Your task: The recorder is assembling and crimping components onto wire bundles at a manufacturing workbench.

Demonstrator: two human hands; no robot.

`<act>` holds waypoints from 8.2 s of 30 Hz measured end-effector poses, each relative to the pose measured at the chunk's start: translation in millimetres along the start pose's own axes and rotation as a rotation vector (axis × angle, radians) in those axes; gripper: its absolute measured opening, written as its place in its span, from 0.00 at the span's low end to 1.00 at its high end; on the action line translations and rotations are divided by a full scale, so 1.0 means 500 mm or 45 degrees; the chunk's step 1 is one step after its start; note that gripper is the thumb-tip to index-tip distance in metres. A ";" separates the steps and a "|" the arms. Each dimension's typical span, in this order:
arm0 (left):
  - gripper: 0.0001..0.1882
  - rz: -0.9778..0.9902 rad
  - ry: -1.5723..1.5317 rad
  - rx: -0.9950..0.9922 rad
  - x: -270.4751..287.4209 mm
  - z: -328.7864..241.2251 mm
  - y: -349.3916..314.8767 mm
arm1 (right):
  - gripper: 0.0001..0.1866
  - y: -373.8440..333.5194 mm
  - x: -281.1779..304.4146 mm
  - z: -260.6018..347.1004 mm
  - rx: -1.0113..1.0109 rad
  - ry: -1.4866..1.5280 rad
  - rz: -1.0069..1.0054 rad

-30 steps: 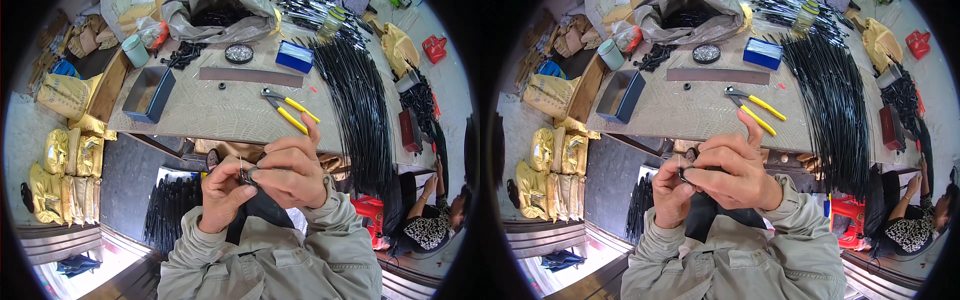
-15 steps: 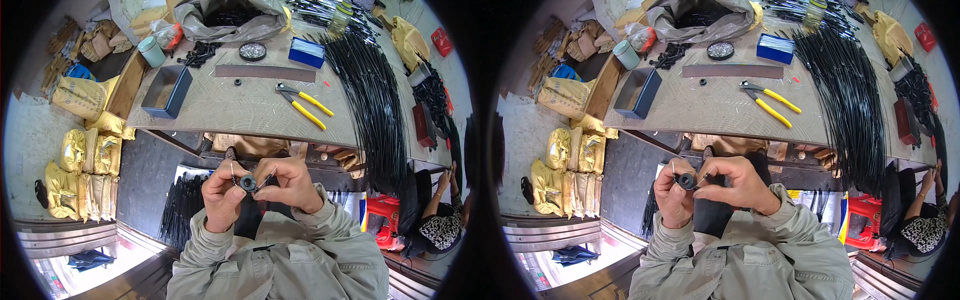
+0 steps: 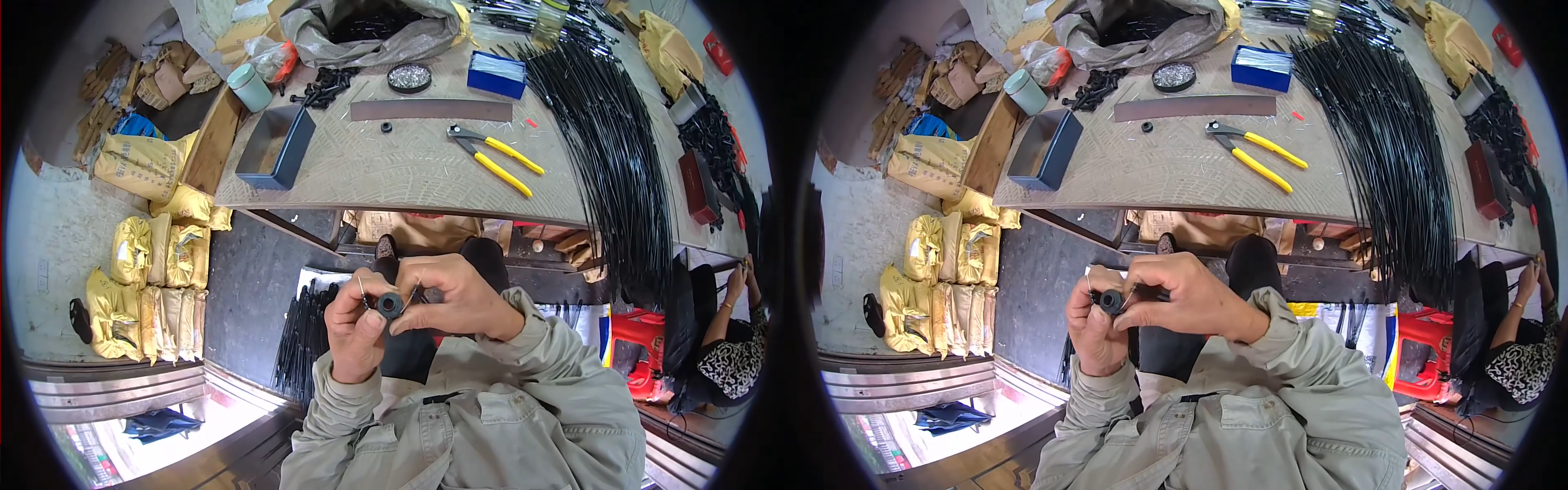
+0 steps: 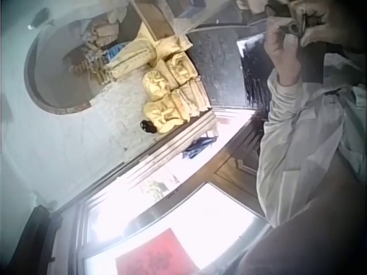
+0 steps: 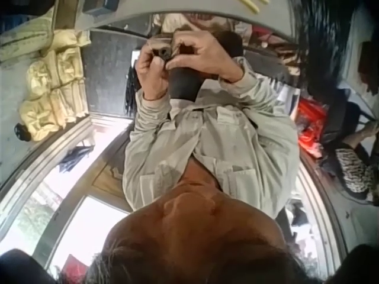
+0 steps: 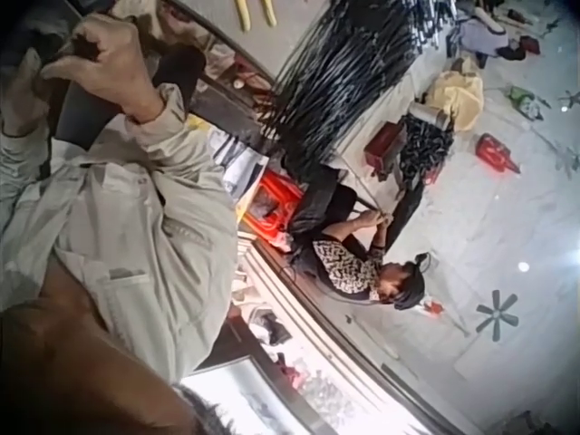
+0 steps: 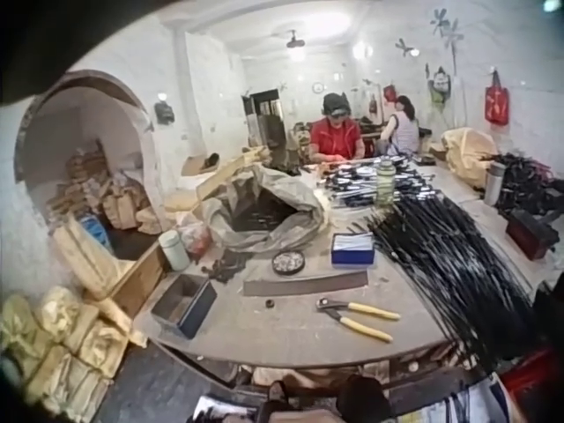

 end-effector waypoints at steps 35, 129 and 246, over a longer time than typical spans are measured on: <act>0.15 -0.177 0.019 -0.019 0.039 0.035 -0.027 | 0.19 -0.066 -0.011 0.014 0.358 -0.606 -0.689; 0.33 0.149 0.212 0.004 0.017 0.029 -0.045 | 0.14 -0.053 0.020 0.113 0.400 -1.985 0.019; 0.38 0.360 0.255 0.149 -0.010 0.082 -0.032 | 0.13 -0.107 0.049 -0.032 -0.365 -0.326 0.581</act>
Point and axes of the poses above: each hand's wrist, its own y-axis towards the middle knuckle, its own x-axis out of the back of the hand, z = x × y, the point moved 10 cm from there along y, towards the middle knuckle, and after that the axes turned 1 degree about -x, right-handed, at the moved point
